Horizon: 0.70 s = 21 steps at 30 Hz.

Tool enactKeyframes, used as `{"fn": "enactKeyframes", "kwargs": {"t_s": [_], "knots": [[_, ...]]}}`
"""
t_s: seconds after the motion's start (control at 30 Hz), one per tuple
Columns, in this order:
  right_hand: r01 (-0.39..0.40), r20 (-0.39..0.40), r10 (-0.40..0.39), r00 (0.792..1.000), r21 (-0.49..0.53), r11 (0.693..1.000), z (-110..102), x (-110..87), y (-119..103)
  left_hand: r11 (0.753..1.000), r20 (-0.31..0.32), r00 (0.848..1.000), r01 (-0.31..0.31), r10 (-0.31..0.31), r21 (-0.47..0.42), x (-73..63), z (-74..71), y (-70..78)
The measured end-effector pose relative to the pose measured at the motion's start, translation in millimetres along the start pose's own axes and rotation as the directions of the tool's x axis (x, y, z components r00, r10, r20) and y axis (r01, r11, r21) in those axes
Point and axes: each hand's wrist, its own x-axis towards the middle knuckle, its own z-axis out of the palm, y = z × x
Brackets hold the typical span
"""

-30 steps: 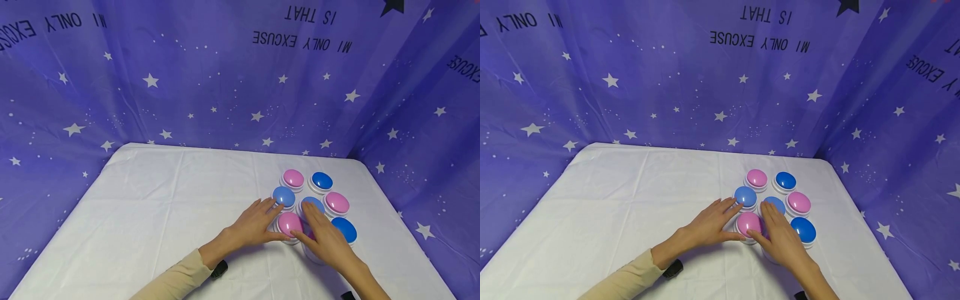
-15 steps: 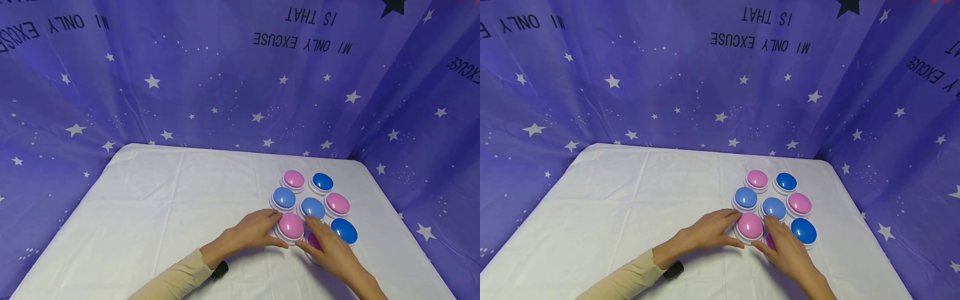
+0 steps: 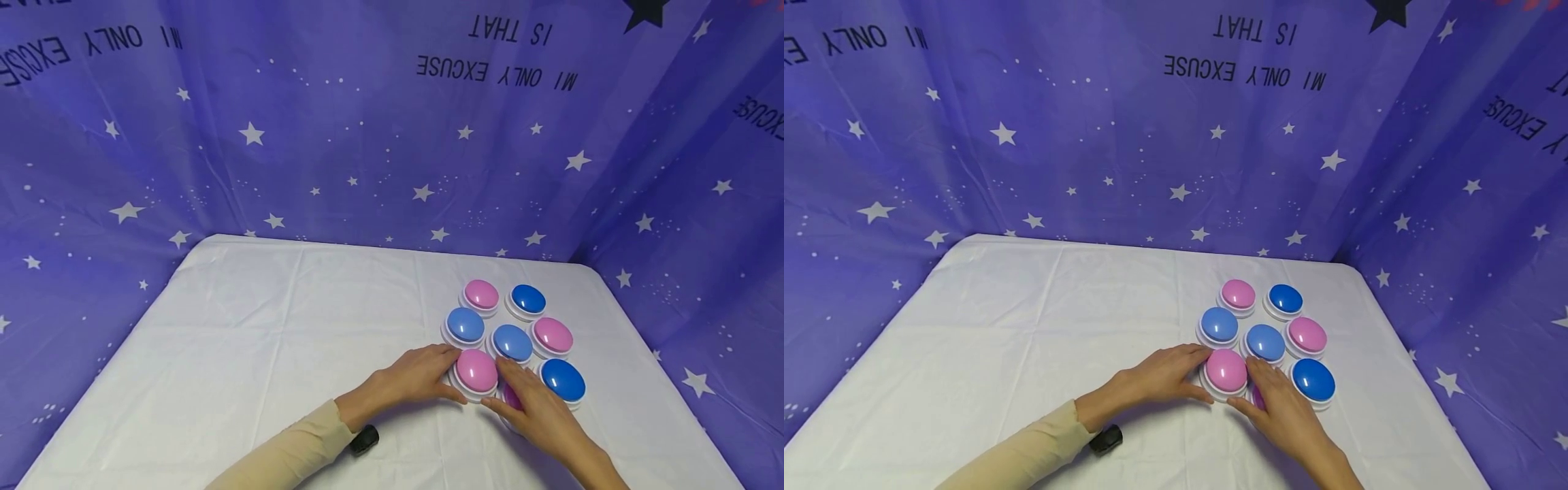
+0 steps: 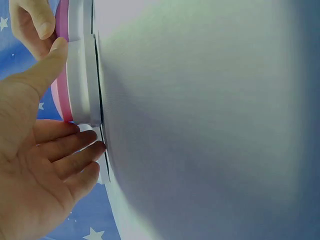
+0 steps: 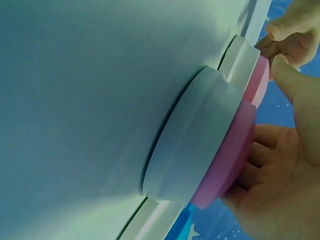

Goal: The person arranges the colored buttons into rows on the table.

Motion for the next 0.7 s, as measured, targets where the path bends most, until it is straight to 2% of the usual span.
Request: {"fn": "enactKeyframes", "kwargs": {"t_s": [0.2,0.43,0.7], "knots": [[0.01,-0.007,-0.01,1.0,0.023,1.0,3.4,3.9,-1.0,0.999,0.02,0.999,0.027,-0.027,-0.018,6.2,0.8,-0.8],[0.007,-0.027,-0.006,1.0,0.017,1.0,5.8,5.7,-3.3,1.0,-0.005,1.0,0.02,-0.02,-0.003,9.4,0.6,-1.1],[-0.032,-0.048,0.031,0.998,-0.028,0.999,9.4,7.5,-2.9,1.0,-0.022,1.0,0.013,-0.013,-0.003,9.9,-0.3,-0.6]]}}
